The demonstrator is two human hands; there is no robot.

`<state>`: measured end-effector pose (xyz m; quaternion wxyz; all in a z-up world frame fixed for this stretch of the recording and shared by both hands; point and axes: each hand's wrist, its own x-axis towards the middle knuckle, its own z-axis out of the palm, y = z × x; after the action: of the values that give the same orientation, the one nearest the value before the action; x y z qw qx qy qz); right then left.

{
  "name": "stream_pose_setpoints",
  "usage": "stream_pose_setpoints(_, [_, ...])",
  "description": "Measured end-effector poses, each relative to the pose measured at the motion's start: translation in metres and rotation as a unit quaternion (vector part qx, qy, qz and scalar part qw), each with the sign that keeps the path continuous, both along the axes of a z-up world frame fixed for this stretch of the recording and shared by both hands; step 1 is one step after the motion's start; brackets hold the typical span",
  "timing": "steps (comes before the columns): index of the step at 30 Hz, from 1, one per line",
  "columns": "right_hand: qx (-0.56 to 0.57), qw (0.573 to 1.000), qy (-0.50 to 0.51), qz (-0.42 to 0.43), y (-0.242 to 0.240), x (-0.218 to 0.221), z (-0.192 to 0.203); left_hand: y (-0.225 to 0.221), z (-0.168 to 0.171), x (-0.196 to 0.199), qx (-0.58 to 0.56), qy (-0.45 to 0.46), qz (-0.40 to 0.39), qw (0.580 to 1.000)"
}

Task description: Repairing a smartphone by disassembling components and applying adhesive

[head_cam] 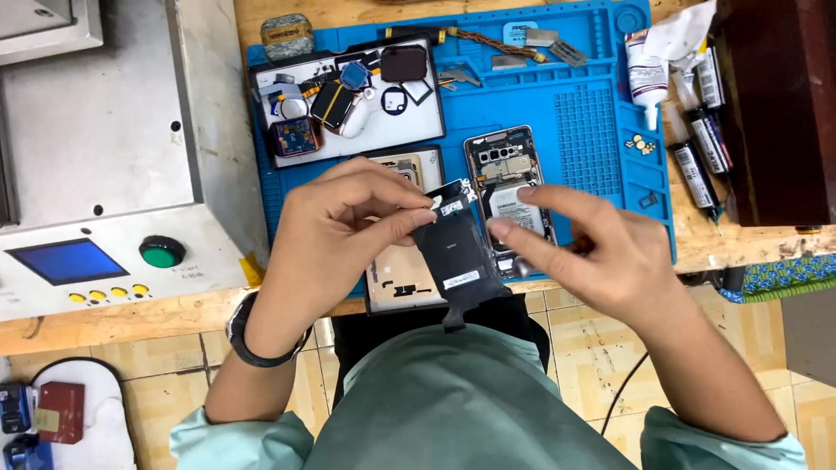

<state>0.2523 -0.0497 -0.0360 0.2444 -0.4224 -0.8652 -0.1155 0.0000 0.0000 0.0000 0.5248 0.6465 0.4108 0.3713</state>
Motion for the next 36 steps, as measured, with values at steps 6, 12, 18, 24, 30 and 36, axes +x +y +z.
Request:
stream_pose_setpoints(6, [0.072,0.993,0.012,0.096,0.013,-0.003,0.009,0.011,0.001,0.026,-0.124,-0.021,-0.036,0.991])
stream_pose_setpoints(12, [-0.036,0.98,0.145,0.133,0.018,-0.001,0.011,0.019,0.007,0.041,-0.119,-0.023,-0.05,0.991])
stream_pose_setpoints(18, [-0.179,0.968,0.164,0.067,0.019,0.016,0.014,0.021,0.01,0.042,0.107,0.003,-0.09,0.99])
stream_pose_setpoints(24, [-0.149,0.977,0.105,0.108,0.017,0.023,0.022,0.023,-0.001,0.039,0.337,0.13,-0.184,0.914])
stream_pose_setpoints(30, [-0.078,0.985,0.114,0.099,0.013,0.033,-0.021,0.014,-0.019,0.036,0.414,0.156,-0.105,0.891])
stream_pose_setpoints(36, [-0.028,0.989,-0.007,0.142,0.03,0.021,-0.01,0.03,0.004,0.021,0.312,0.12,-0.081,0.939])
